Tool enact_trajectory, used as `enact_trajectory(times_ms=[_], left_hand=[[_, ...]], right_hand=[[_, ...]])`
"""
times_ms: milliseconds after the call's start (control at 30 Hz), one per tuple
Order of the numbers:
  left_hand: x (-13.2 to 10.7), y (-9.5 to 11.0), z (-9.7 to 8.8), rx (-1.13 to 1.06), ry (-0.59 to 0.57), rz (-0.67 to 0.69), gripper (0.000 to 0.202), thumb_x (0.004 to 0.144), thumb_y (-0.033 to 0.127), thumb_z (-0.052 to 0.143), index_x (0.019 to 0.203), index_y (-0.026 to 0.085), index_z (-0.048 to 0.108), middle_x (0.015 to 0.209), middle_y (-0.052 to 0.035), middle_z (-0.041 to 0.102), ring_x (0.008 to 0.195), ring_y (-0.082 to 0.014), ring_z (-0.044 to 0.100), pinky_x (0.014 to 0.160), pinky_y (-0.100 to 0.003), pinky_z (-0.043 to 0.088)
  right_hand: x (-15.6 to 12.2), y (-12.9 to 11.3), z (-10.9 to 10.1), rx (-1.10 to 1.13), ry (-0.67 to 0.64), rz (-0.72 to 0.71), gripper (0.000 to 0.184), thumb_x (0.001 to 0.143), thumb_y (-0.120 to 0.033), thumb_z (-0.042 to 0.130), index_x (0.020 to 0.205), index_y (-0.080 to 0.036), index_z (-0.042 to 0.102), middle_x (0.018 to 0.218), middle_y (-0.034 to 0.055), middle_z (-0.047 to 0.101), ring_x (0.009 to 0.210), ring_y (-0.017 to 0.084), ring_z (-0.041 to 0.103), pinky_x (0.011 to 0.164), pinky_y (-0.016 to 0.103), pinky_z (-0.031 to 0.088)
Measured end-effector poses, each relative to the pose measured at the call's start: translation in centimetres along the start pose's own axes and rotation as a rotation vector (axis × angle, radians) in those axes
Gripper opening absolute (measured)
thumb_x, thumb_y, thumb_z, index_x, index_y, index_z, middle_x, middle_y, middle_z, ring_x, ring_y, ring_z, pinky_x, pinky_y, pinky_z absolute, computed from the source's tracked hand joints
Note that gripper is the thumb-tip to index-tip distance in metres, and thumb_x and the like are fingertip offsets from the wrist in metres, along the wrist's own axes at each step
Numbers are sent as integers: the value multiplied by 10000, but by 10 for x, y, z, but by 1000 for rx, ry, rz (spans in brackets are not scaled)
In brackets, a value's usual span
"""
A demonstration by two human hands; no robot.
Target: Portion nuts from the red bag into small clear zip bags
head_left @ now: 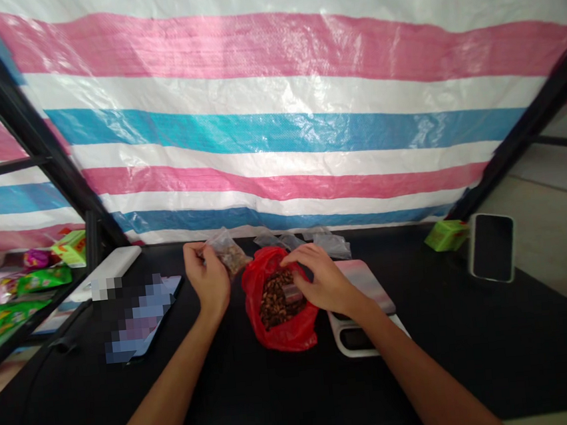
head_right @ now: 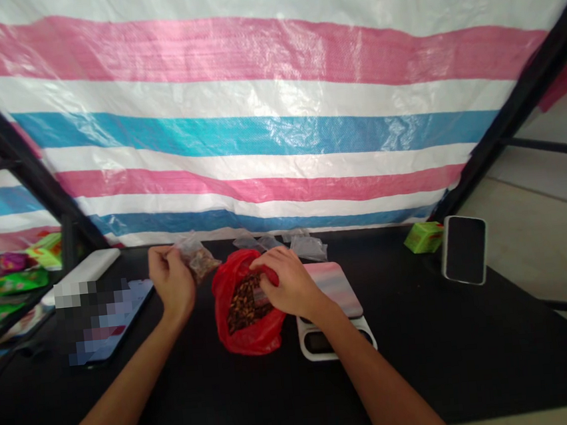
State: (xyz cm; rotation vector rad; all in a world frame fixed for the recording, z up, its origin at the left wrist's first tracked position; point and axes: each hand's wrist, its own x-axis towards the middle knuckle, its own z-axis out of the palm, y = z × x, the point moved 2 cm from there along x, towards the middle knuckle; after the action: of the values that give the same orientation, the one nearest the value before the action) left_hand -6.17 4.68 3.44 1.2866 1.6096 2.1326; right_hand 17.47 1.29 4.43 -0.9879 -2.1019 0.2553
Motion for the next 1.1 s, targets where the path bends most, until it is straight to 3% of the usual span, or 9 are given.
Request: enact_trajectory(times_ms=[67,167,300,433,633,800,900,1000,1100], left_hand=[[14,-13,-2,137,-56,-128,132,898,235,456,766,232,451,688,27,480,655,-168,498,638,-276,424],[21,-26,-1,535,-283,-126,125,873,301,507,769,233,511,709,-30,546,770,-252,579,716,-346,468],[19,-33,-2,788,-327,-59,275,858,307,539,1085,157,582,891,-136,650,966,-361,624,839,-458,506],[21,-40,-1,757,-290,17,322,870,305,535,1140,134,580,1006,-171,665,1023,-379,618,912,-499,504],[24,-55,5,549,-343,169,284,883,303,540,1132,172,582,961,-100,621,968,-298,606,928,-460,518],[24,-45,-1,601,-193,254,293,905,338,556,1136,167,613,1035,-120,615,1055,-316,576,997,-486,470],[21,-29,-3,424,-179,279,210,949,326,511,1052,180,622,985,-86,616,954,-248,592,919,-390,492],[7,-9,4,165,-420,282,203,980,355,499,999,197,625,895,-38,634,801,-185,594,791,-308,492],[-12,6,13,78,-718,269,216,981,369,514,977,206,655,933,-43,682,860,-191,617,825,-310,486]], right_hand=[[1,4,-3,-85,-29,23,312,848,-48,572,1030,-262,707,1044,25,728,1067,241,609,981,424,432],[2,14,-13,-247,55,128,309,855,-61,556,1026,-251,729,1070,50,719,1092,252,598,981,424,421],[-4,36,-37,-511,196,313,229,897,-157,573,979,-253,764,1179,78,702,1242,314,515,1070,495,346],[-14,60,-52,-621,100,481,249,907,-204,561,849,-266,795,1249,56,710,1369,371,401,1114,559,288],[-21,76,-44,-599,-34,500,306,934,-219,516,1017,-273,806,1250,64,723,1375,375,395,1124,592,264],[-11,67,-48,-451,219,440,243,933,-274,561,1046,-253,775,1129,77,751,1227,333,525,1075,534,346],[-2,55,-44,-86,305,351,233,952,-344,580,1072,-226,740,1085,75,756,1035,259,647,982,434,463],[5,36,-33,245,268,275,263,962,-417,609,1104,-216,704,1095,73,745,948,222,674,879,365,526],[7,13,-20,319,192,212,219,953,-386,639,1091,-224,692,1066,56,733,920,208,668,864,348,533]])
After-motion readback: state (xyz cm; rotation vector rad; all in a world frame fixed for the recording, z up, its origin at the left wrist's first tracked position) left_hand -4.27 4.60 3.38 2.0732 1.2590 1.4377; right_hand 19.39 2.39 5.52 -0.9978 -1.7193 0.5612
